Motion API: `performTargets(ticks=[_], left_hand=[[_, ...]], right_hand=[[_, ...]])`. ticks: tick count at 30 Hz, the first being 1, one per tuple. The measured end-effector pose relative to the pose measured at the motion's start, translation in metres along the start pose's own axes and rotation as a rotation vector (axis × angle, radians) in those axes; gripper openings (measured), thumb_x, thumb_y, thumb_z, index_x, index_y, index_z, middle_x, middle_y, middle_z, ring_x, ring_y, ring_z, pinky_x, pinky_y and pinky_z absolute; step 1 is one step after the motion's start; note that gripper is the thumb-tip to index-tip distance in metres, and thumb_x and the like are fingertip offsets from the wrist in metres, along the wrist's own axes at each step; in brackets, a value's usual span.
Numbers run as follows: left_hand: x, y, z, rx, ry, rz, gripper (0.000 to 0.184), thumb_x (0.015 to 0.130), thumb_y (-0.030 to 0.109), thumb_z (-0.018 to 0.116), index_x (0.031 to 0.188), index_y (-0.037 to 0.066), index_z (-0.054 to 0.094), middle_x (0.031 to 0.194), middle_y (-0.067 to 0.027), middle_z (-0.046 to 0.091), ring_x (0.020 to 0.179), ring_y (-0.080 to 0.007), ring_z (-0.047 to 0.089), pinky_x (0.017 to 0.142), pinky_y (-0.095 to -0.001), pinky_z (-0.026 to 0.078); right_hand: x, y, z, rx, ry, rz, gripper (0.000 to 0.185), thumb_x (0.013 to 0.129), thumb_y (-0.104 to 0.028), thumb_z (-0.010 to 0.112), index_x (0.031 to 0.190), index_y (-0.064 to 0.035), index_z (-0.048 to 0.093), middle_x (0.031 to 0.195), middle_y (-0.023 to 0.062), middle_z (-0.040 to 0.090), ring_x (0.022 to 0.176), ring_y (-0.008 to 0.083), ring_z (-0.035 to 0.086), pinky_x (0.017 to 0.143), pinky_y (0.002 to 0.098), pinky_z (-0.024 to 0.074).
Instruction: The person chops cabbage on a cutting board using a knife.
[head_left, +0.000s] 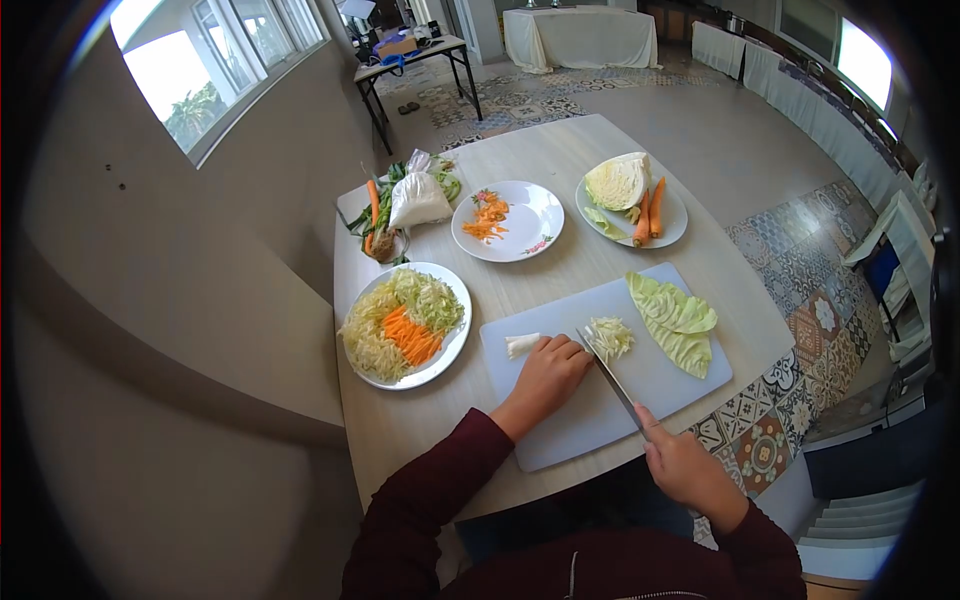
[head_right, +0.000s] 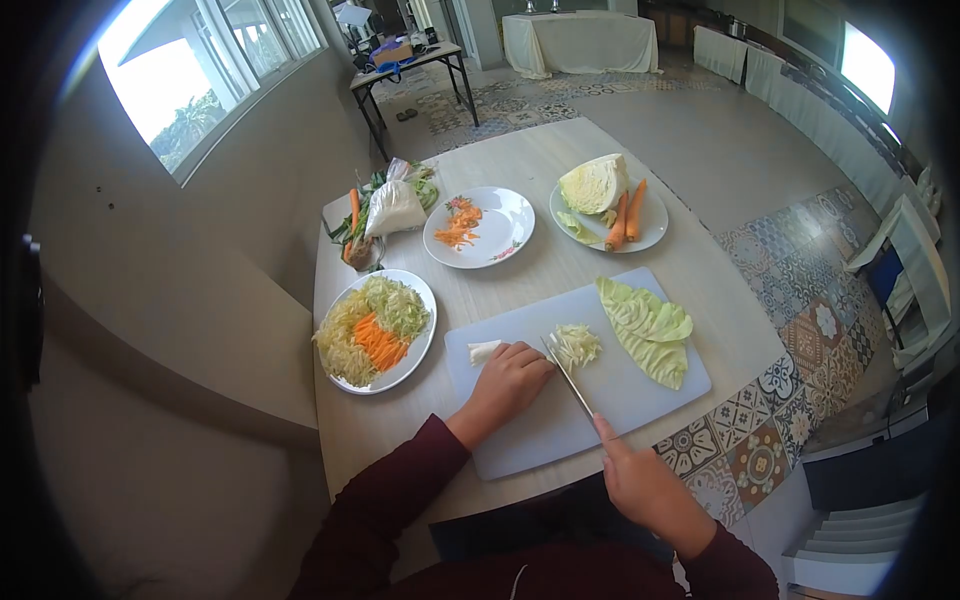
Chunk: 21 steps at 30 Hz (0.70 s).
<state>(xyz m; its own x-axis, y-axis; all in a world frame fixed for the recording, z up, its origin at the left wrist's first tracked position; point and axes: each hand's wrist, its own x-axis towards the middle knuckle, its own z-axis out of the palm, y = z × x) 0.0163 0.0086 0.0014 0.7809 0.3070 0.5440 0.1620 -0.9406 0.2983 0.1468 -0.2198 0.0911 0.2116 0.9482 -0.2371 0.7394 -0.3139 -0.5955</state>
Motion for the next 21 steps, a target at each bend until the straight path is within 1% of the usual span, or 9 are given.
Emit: performTargets(ticks=[2, 5, 8, 11, 14, 20, 21], left_hand=[[0.000, 0.000, 0.001, 0.003, 0.005, -0.002, 0.005, 0.084, 0.012, 0.072, 0.088, 0.008, 0.072, 0.088, -0.0028, 0.069, 0.088, -0.0212, 0.063, 0.077, -0.0363, 0.046], [-0.001, -0.001, 0.000, 0.026, -0.003, -0.002, 0.005, 0.084, 0.012, 0.071, 0.087, 0.008, 0.071, 0.088, -0.0027, 0.068, 0.088, -0.0211, 0.063, 0.076, -0.0361, 0.046], [0.000, 0.001, -0.001, 0.051, -0.016, -0.002, 0.005, 0.084, 0.013, 0.071, 0.086, 0.009, 0.070, 0.087, -0.0023, 0.068, 0.087, -0.0209, 0.063, 0.076, -0.0359, 0.045], [0.000, 0.000, 0.000, 0.044, 0.014, 0.002, 0.004, 0.084, 0.013, 0.071, 0.086, 0.010, 0.070, 0.087, -0.0018, 0.067, 0.087, -0.0205, 0.062, 0.076, -0.0357, 0.045], [-0.001, 0.000, 0.000, 0.059, 0.010, 0.002, 0.004, 0.083, 0.013, 0.071, 0.086, 0.010, 0.070, 0.086, -0.0014, 0.067, 0.087, -0.0202, 0.062, 0.076, -0.0354, 0.045], [0.000, 0.000, 0.000, 0.052, 0.008, 0.005, 0.004, 0.085, 0.015, 0.071, 0.085, 0.011, 0.070, 0.085, -0.0013, 0.067, 0.087, -0.0202, 0.062, 0.075, -0.0353, 0.044], [0.000, 0.000, -0.001, 0.051, 0.011, 0.004, 0.004, 0.086, 0.015, 0.071, 0.085, 0.011, 0.070, 0.085, -0.0013, 0.067, 0.087, -0.0202, 0.062, 0.075, -0.0353, 0.044]], right_hand=[[0.011, -0.001, 0.006, -0.021, 0.004, 0.004, 0.060, 0.097, -0.014, 0.052, 0.153, -0.0057, 0.035, 0.068, 0.0323, 0.062, 0.067, 0.0517, 0.063, 0.068, 0.0590, 0.0510], [0.020, 0.003, 0.016, -0.038, 0.054, -0.042, 0.061, 0.096, -0.014, 0.052, 0.154, -0.0059, 0.035, 0.069, 0.0331, 0.062, 0.068, 0.0520, 0.063, 0.068, 0.0603, 0.0509], [0.019, 0.004, 0.019, -0.045, 0.048, -0.024, 0.061, 0.096, -0.013, 0.052, 0.154, -0.0058, 0.035, 0.070, 0.0330, 0.062, 0.068, 0.0513, 0.064, 0.068, 0.0603, 0.0512], [0.006, -0.003, 0.012, -0.063, -0.007, 0.034, 0.061, 0.096, -0.013, 0.052, 0.154, -0.0063, 0.035, 0.072, 0.0320, 0.064, 0.069, 0.0502, 0.064, 0.068, 0.0591, 0.0517], [-0.011, 0.005, 0.013, -0.003, 0.042, -0.011, 0.062, 0.094, -0.011, 0.054, 0.154, -0.0084, 0.037, 0.065, 0.0286, 0.060, 0.063, 0.0490, 0.062, 0.065, 0.0552, 0.0501], [-0.027, -0.003, -0.014, -0.005, -0.022, 0.048, 0.064, 0.093, -0.012, 0.057, 0.154, -0.0142, 0.040, 0.063, 0.0267, 0.059, 0.062, 0.0479, 0.061, 0.062, 0.0530, 0.0490], [-0.027, -0.004, -0.014, -0.010, -0.021, 0.033, 0.063, 0.093, -0.013, 0.057, 0.154, -0.0122, 0.039, 0.063, 0.0259, 0.059, 0.060, 0.0469, 0.061, 0.061, 0.0530, 0.0493]])
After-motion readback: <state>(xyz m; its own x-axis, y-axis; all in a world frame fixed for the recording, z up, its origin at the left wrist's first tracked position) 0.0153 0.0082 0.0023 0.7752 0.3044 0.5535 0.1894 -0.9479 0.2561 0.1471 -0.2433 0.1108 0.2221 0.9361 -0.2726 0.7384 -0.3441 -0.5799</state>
